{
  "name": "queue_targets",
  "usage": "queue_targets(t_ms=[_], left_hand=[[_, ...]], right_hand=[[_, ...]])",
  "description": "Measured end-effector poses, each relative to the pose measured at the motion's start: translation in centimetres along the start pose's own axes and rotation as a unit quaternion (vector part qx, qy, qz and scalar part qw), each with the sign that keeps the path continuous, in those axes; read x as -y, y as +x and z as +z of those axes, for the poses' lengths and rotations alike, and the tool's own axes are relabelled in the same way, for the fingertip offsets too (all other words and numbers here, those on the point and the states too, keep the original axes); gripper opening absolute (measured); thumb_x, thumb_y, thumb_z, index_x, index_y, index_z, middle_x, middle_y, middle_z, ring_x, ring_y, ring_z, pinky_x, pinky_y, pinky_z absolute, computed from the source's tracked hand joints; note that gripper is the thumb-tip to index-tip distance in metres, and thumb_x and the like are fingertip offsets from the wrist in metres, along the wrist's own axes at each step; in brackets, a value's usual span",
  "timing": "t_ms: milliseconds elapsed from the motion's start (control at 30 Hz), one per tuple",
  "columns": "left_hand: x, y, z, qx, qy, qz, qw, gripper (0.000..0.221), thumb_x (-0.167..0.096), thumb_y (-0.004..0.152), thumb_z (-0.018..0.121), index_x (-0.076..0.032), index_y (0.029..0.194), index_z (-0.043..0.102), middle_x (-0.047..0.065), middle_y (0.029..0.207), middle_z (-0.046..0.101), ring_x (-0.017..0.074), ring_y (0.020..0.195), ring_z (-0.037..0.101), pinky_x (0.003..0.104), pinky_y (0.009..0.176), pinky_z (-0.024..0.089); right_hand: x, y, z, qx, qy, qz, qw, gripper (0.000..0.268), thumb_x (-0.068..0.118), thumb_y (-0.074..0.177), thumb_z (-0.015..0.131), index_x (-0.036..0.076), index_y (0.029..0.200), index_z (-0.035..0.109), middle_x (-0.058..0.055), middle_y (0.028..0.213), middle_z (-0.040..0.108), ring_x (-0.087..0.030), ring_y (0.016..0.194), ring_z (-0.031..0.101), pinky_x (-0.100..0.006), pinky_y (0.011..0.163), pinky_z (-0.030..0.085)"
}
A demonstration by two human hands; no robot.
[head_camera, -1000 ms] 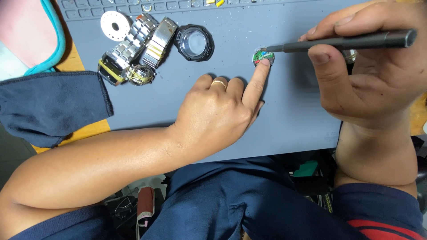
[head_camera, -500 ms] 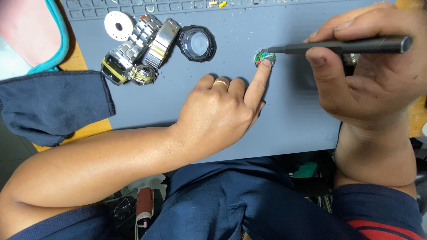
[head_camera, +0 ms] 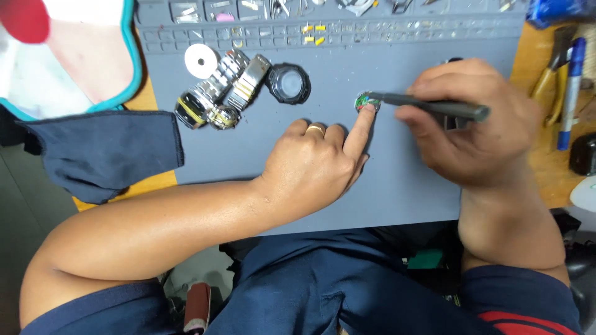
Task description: A person uses a probe tool to inspect the electronic components of a watch movement on a repair bench.
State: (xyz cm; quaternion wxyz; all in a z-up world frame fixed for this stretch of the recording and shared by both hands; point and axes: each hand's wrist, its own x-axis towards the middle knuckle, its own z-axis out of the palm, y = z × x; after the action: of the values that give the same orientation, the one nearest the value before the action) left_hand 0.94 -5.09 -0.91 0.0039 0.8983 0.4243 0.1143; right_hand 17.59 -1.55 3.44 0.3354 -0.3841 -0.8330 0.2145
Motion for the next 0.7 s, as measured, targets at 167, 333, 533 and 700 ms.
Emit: queue_targets(t_ms=[167,333,533,700], left_hand=[[0.0,0.1,-0.3,-0.004,-0.002,0.007,1.000,0.049,-0.038,0.075,0.049,-0.007,0.113,0.046,-0.001,0.053,0.044,0.0154,0.043,0.044,0.029,0.043,0.033],[-0.4,0.1,-0.4,0.005,-0.003,-0.009,1.000,0.052,-0.041,0.071,0.052,-0.009,0.112,0.048,-0.001,0.053,0.047,0.0159,0.044,0.047,0.029,0.043,0.034],[-0.4,0.1,-0.5,0.000,-0.011,-0.004,1.000,0.050,-0.040,0.071,0.051,-0.008,0.110,0.049,0.000,0.054,0.049,0.0171,0.045,0.049,0.030,0.045,0.036],[-0.4,0.2,-0.6,0.005,-0.017,-0.001,1.000,0.051,-0.040,0.071,0.051,-0.007,0.111,0.048,0.000,0.054,0.048,0.0173,0.044,0.049,0.030,0.044,0.036]], right_hand=[[0.7,0.9,0.0,-0.013,-0.014,-0.039,0.999,0.015,0.001,0.079,0.058,-0.011,0.081,0.049,-0.022,0.073,0.054,-0.029,0.066,0.053,-0.032,0.060,0.044],[0.8,0.4,0.0,-0.034,-0.039,-0.008,0.999,0.024,-0.003,0.077,0.064,-0.011,0.094,0.049,-0.021,0.083,0.059,-0.028,0.076,0.060,-0.031,0.070,0.048],[1.0,0.4,-0.1,0.003,0.015,0.019,1.000,0.027,-0.008,0.081,0.048,-0.010,0.107,0.039,-0.014,0.090,0.058,-0.023,0.085,0.058,-0.031,0.084,0.045],[0.8,0.6,0.3,-0.033,0.084,0.057,0.994,0.020,-0.001,0.078,0.054,-0.008,0.096,0.046,-0.018,0.089,0.051,-0.025,0.083,0.053,-0.031,0.078,0.044]])
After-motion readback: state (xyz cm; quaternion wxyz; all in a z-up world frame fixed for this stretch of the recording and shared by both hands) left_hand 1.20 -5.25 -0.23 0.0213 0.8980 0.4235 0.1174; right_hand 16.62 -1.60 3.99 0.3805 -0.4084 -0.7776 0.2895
